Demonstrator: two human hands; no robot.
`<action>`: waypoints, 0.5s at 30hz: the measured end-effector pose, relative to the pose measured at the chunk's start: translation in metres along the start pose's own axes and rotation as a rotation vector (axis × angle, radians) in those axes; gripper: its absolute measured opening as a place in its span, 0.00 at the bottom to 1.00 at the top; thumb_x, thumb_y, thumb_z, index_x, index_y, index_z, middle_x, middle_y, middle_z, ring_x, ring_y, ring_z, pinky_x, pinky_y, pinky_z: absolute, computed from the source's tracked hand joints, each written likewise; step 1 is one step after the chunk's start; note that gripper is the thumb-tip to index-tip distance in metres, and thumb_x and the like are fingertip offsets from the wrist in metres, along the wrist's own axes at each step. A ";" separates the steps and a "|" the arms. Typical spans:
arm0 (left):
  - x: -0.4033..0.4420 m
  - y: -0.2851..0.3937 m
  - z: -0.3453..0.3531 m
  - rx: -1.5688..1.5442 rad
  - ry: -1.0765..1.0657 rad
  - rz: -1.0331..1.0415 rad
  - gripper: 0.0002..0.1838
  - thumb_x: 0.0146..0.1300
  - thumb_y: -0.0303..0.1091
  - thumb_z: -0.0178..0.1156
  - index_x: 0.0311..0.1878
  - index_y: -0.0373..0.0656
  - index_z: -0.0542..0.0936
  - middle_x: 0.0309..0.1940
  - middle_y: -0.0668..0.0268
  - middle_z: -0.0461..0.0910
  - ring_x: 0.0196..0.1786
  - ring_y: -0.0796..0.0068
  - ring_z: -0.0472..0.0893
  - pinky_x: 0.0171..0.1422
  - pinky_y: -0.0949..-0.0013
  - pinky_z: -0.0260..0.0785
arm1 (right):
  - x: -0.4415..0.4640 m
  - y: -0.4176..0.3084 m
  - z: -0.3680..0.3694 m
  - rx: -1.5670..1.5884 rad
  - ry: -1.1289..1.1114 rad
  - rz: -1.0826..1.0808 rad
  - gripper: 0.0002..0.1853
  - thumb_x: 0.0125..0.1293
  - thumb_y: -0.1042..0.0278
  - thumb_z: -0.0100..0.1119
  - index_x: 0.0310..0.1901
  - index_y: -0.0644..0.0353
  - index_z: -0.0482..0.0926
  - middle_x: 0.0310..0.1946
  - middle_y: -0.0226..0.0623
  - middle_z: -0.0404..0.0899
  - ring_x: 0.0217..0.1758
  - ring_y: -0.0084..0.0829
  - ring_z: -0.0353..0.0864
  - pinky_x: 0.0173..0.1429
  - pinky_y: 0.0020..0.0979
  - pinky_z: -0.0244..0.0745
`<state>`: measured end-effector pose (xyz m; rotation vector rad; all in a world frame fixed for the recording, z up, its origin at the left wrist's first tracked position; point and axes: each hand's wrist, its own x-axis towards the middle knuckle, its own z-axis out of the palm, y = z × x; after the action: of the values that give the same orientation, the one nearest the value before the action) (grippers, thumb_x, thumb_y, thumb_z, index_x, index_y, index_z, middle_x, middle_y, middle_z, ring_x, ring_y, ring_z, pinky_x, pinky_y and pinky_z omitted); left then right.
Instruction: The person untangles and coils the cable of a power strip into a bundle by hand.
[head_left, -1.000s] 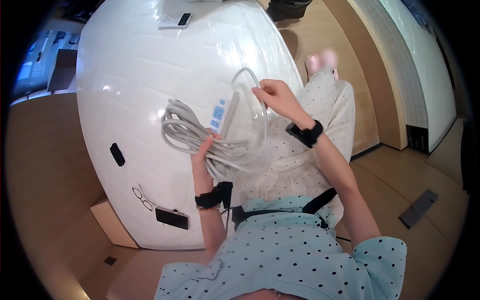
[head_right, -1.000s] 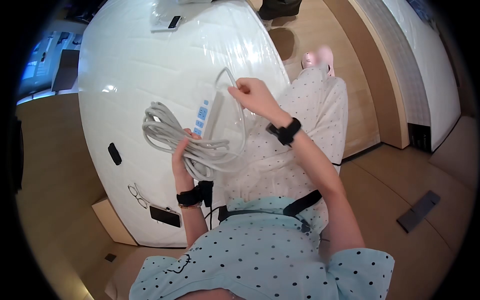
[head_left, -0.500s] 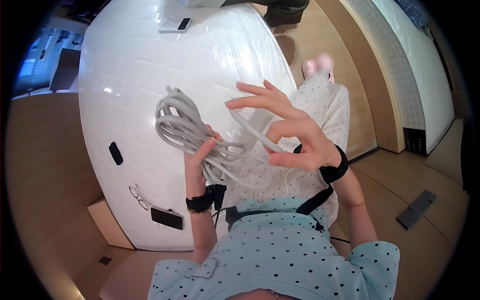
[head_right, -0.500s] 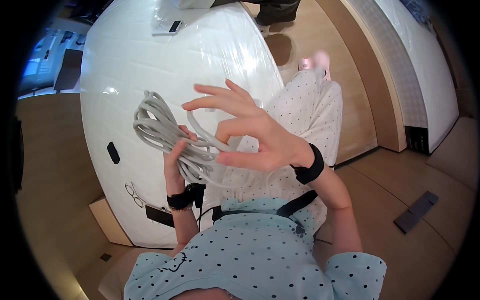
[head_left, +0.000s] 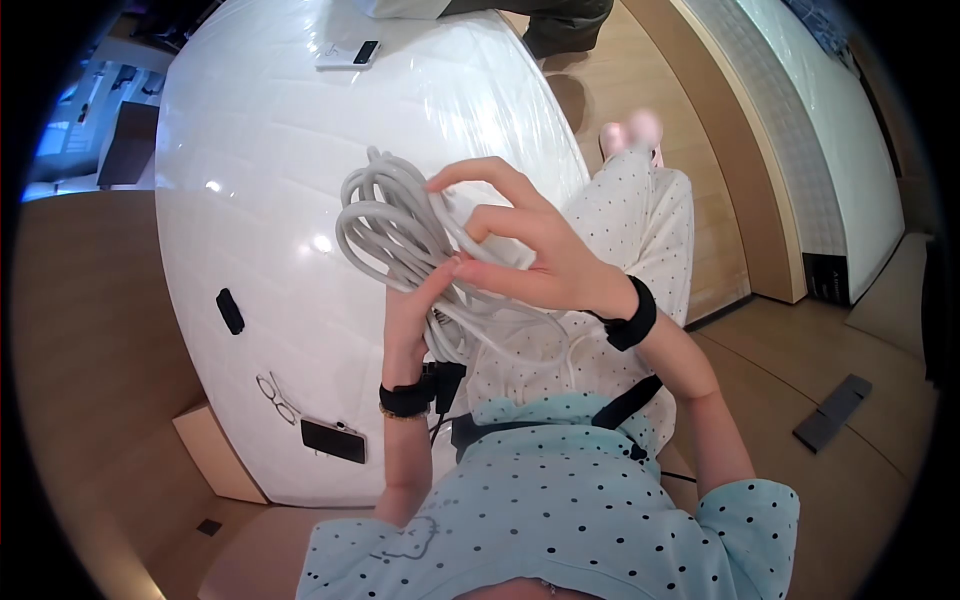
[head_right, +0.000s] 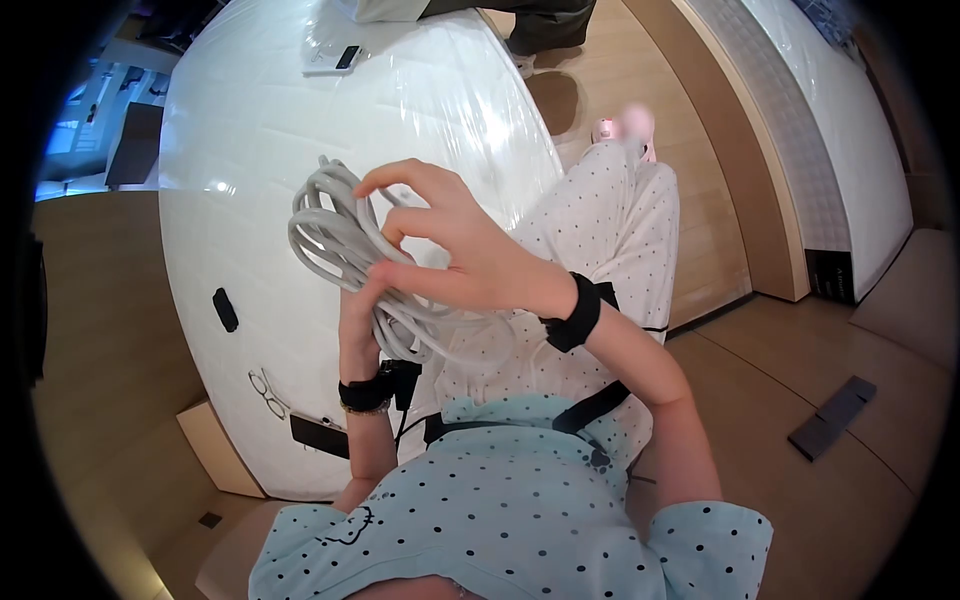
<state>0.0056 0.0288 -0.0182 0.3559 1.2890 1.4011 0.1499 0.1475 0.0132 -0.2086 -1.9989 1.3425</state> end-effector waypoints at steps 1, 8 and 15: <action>0.003 -0.005 -0.005 -0.032 -0.020 -0.013 0.17 0.57 0.27 0.63 0.49 0.35 0.73 0.41 0.66 0.77 0.42 0.77 0.77 0.46 0.73 0.70 | 0.002 0.003 0.004 -0.039 0.018 0.003 0.09 0.56 0.68 0.61 0.26 0.59 0.70 0.59 0.47 0.64 0.63 0.43 0.62 0.65 0.40 0.55; 0.008 -0.011 -0.006 -0.234 -0.110 -0.034 0.20 0.58 0.37 0.61 0.49 0.38 0.69 0.37 0.67 0.73 0.41 0.77 0.72 0.55 0.70 0.65 | 0.011 0.034 0.003 -0.325 0.022 0.037 0.12 0.64 0.62 0.52 0.39 0.63 0.75 0.59 0.44 0.65 0.62 0.40 0.62 0.65 0.36 0.55; 0.013 -0.006 -0.017 -0.815 -0.360 0.147 0.23 0.55 0.53 0.60 0.38 0.49 0.61 0.28 0.76 0.67 0.38 0.77 0.65 0.67 0.61 0.55 | -0.020 0.106 -0.029 0.096 -0.016 0.604 0.23 0.66 0.59 0.50 0.60 0.59 0.67 0.53 0.42 0.72 0.59 0.31 0.67 0.59 0.34 0.65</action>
<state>-0.0093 0.0298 -0.0350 0.1285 0.3432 1.7598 0.1576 0.2066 -0.0813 -0.8072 -1.9524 1.8012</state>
